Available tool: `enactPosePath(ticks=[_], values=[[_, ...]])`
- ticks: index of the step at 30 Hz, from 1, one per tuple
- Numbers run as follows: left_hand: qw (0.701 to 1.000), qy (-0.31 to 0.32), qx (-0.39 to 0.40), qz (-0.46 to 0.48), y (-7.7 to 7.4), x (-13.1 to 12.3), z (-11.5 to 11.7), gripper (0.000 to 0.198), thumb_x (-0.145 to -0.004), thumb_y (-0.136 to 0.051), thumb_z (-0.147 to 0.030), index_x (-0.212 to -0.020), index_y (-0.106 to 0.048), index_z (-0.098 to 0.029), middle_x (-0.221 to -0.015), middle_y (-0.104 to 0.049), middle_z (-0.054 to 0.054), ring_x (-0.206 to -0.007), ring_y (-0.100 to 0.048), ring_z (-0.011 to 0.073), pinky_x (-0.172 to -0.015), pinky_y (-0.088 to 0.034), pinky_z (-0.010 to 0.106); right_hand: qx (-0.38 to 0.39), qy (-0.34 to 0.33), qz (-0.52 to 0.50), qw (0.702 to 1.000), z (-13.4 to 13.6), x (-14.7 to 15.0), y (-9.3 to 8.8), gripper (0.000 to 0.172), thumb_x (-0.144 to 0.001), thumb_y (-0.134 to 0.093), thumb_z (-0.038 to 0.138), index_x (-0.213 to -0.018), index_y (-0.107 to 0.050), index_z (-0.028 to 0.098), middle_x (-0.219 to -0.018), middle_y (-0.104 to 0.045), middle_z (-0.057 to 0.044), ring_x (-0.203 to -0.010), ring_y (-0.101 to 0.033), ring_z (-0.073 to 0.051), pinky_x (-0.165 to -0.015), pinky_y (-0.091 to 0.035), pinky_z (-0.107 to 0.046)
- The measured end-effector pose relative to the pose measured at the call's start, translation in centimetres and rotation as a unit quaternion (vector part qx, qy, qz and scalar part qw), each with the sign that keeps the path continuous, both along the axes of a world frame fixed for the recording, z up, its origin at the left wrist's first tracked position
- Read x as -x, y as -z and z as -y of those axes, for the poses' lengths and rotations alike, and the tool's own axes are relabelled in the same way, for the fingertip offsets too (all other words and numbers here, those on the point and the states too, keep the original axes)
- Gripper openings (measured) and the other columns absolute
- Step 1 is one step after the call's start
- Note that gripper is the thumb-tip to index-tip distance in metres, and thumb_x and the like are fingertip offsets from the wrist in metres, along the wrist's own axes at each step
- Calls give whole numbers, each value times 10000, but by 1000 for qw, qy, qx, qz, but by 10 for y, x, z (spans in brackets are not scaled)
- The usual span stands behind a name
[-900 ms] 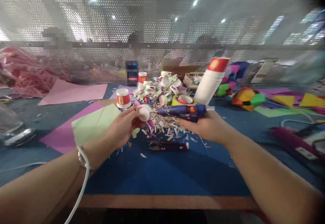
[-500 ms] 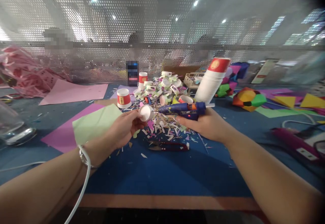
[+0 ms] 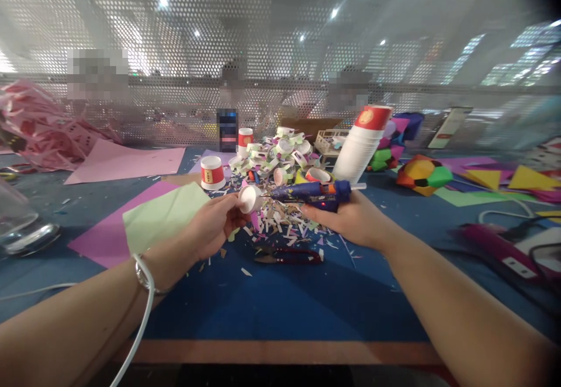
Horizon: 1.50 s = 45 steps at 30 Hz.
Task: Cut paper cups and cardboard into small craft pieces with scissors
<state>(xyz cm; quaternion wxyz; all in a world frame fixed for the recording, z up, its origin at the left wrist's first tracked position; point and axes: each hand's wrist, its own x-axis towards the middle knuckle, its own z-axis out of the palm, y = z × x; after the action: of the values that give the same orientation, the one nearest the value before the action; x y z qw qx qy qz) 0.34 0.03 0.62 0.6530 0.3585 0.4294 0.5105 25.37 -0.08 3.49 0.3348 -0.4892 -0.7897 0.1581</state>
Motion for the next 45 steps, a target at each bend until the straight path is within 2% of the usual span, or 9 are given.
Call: enactPosePath(ticks=[8,15,21,27,30,36,40,43,45], values=[[1000,-9,7,5,2,0,0,19,-750,-643,-115,-733,-638,-107,-697,-585,26,-569,-519,81,-564,-426,225,-29,0,5,1000,0,0,1,255,-821,-655,409,-977,-719,218,-1031,-711,-78,-980,-680,-264,-945,-549,-396],[1000,-12,10,8,2,0,0,36,-745,-644,-106,-711,-631,-106,-689,-584,33,-562,-525,82,-561,-426,230,-31,17,13,999,2,0,1,287,-808,-650,417,-991,-688,198,-939,-724,-77,-929,-694,-260,-904,-568,-386],[1000,-8,7,5,1,0,1,21,-734,-645,-101,-715,-650,-109,-696,-587,32,-562,-527,84,-552,-425,219,-53,23,38,998,2,0,0,234,-816,-650,404,-938,-706,213,-1034,-731,-75,-1010,-684,-274,-961,-552,-385],[1000,-3,4,3,0,0,1,22,-730,-652,-114,-746,-667,-117,-717,-597,45,-582,-529,96,-557,-421,224,-60,29,39,997,0,-1,3,308,-808,-672,401,-1046,-707,209,-1056,-741,-72,-1026,-686,-280,-960,-559,-387],[1000,-2,6,1,0,0,1,38,-721,-652,-116,-757,-665,-113,-707,-592,44,-578,-528,98,-558,-421,231,-59,37,41,997,0,-2,4,304,-809,-673,406,-1040,-709,212,-1058,-743,-66,-992,-695,-273,-938,-566,-381],[1000,-5,0,-4,0,-1,1,61,-709,-650,-119,-768,-658,-109,-721,-595,40,-581,-519,89,-564,-424,220,-52,35,44,997,1,-3,4,259,-810,-673,389,-1009,-713,228,-934,-745,-36,-881,-702,-246,-881,-576,-359],[999,-16,-34,-16,3,1,0,124,-739,-642,-157,-844,-688,-110,-792,-621,55,-630,-526,106,-595,-433,234,-51,12,41,998,1,-2,1,251,-819,-657,363,-1015,-730,225,-982,-747,-35,-918,-695,-239,-880,-572,-333],[990,-42,-116,-73,5,3,-1,174,-787,-624,-212,-914,-713,-133,-885,-653,71,-714,-544,139,-629,-436,250,-51,0,34,998,1,-1,-1,252,-822,-653,360,-1018,-739,228,-990,-749,-38,-955,-691,-242,-898,-566,-327],[977,-55,-175,-109,5,4,0,156,-811,-607,-227,-895,-717,-154,-898,-653,60,-748,-543,147,-664,-439,256,-49,10,29,998,0,-1,-1,268,-813,-660,375,-1018,-738,221,-953,-748,-46,-932,-695,-245,-883,-570,-335]])
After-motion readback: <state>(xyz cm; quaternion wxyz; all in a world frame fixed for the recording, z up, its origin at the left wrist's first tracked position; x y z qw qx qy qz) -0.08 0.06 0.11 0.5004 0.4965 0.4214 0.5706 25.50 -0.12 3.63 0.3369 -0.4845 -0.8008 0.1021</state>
